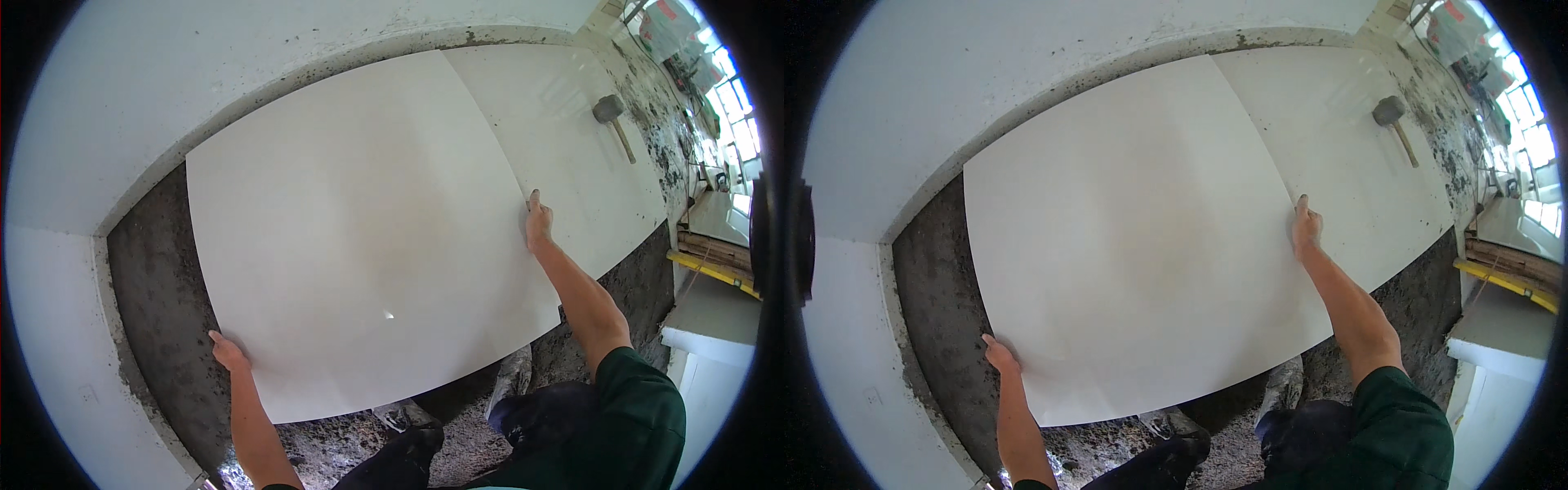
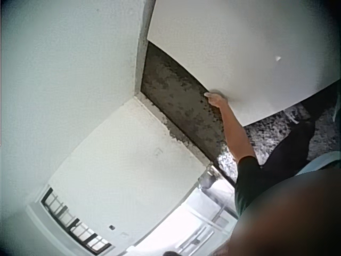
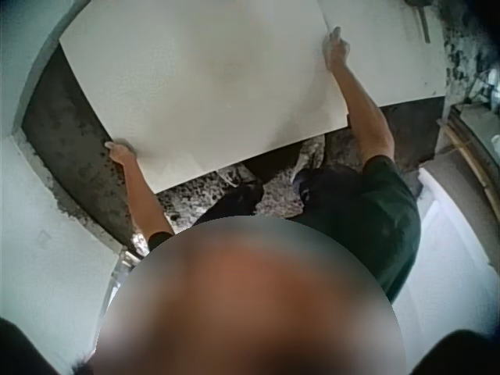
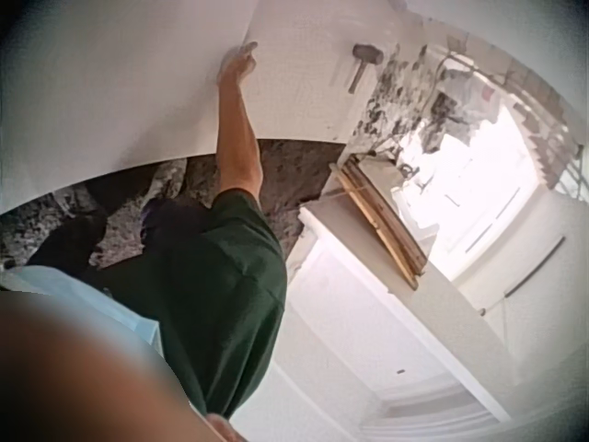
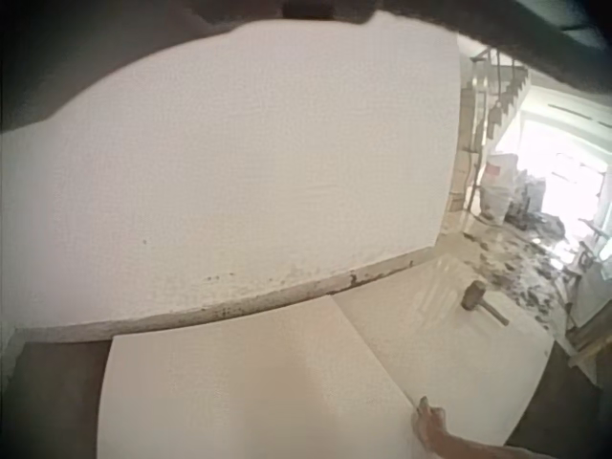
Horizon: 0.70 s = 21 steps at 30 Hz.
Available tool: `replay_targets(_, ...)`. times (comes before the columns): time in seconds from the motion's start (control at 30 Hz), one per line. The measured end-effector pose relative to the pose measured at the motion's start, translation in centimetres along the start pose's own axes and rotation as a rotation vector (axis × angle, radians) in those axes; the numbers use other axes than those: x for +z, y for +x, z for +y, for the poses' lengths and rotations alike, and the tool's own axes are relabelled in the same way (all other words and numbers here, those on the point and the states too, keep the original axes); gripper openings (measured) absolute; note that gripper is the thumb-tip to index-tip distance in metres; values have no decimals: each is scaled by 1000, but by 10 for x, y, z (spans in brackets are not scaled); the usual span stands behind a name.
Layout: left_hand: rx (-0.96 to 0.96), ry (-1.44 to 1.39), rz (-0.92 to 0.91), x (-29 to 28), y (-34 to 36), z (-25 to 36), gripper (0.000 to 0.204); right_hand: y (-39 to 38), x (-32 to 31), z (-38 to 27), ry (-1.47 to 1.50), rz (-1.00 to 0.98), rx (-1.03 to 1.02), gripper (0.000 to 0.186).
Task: Laying and leveling large floor tiles onto a prepared mortar bed using a mallet and level.
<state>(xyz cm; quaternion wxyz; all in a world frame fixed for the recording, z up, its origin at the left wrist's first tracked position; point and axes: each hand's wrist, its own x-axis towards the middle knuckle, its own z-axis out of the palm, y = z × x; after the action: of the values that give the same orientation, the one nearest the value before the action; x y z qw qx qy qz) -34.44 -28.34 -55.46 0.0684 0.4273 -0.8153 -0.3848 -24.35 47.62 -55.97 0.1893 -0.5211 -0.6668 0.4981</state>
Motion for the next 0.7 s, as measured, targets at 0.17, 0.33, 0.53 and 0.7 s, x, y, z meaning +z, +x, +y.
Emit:
replay_targets(0.17, 69, -41, 11, 18, -3, 5, 83, 4, 3, 3, -63, -24, 123, 73)
replay_targets(0.33, 78, 14, -12, 16, -4, 13, 84, -1, 17, -8, -79, 129, -20, 68)
replay_targets(0.53, 81, 68, -40, 20, -5, 21, 82, 5, 17, 1, -95, 72, 20, 71)
replay_targets(0.7, 21, -63, 19, 24, 6, 13, 81, 8, 18, -1, -125, -1, 12, 72)
